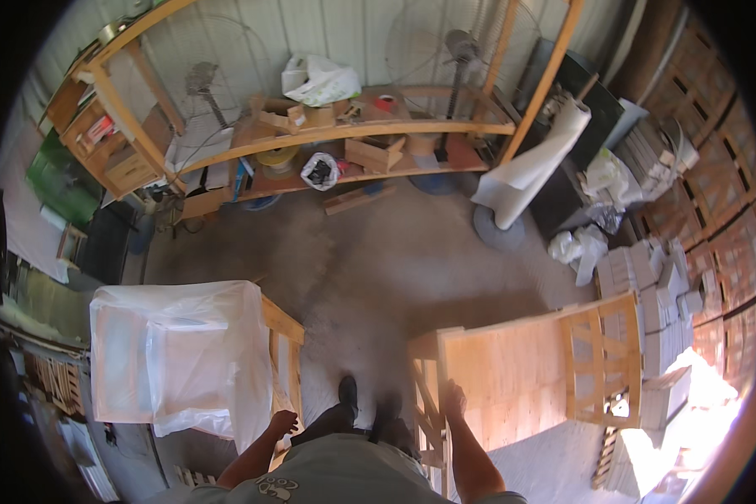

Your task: The person wraps a wooden furniture frame with a large white plastic sheet. They pull the sheet over the frame, smooth it, and secure it using a staple gun along the edges and corners.

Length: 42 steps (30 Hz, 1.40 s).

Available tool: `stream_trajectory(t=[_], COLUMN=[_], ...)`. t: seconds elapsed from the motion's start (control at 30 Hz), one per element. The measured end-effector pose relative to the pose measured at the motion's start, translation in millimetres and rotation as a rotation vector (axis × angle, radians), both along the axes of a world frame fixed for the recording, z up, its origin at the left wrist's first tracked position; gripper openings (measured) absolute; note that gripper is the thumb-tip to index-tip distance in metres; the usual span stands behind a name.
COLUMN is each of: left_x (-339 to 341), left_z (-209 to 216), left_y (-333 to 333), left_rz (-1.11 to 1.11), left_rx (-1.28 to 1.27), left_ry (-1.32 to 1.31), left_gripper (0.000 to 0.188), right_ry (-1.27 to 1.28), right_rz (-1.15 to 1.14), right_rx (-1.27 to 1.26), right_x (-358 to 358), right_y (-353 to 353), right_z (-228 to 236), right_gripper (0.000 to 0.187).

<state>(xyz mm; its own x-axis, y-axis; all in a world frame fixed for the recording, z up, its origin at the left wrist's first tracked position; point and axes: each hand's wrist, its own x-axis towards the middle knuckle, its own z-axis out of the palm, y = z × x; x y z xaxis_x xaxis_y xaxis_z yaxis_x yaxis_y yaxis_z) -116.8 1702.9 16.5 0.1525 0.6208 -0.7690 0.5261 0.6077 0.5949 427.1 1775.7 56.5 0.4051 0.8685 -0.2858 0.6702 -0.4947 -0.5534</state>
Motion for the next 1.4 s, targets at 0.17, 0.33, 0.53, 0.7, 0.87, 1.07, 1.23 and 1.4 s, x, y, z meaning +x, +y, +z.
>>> stream_trajectory(t=[0.17, 0.33, 0.53, 0.7, 0.87, 1.07, 1.23, 1.4], left_x=[-55, -76, -80, -60, -49, -31, -8, -8], left_z=[-37, -41, -44, -27, -10, 7, 33, 27], left_y=[-1, 31, 94, 152, 214, 296, 343, 385], left_rz=[-0.356, -0.24, -0.256, -0.216, -0.402, 0.137, 0.376, 0.462], left_rx=[-0.111, -0.063, 0.303, 0.287, 0.586, 0.508, 0.328, 0.229], left_ry=[0.04, -0.012, 0.091, 0.125, 0.357, 0.312, 0.215, 0.165], left_gripper=[0.022, 0.022, 0.022, 0.019, 0.022, 0.022, 0.023, 0.019], right_ry=[-0.048, -0.07, -0.122, -0.093, 0.026, 0.147, 0.208, 0.386], right_rz=[-0.138, -0.275, -0.267, -0.035, 0.066, 0.233, 0.522, 0.693], right_rx=[-0.334, -0.324, -0.374, -0.454, -0.54, -0.587, -0.497, -0.219], right_x=[-42, -59, -47, -13, -3, 4, 1, -109], right_y=[34, 40, 38, 36, 96, 228, 368, 519], right_z=[26, 35, 5, -20, -32, -22, -13, 37], right_gripper=[0.037, 0.048, 0.051, 0.044, 0.038, 0.032, 0.029, 0.029])
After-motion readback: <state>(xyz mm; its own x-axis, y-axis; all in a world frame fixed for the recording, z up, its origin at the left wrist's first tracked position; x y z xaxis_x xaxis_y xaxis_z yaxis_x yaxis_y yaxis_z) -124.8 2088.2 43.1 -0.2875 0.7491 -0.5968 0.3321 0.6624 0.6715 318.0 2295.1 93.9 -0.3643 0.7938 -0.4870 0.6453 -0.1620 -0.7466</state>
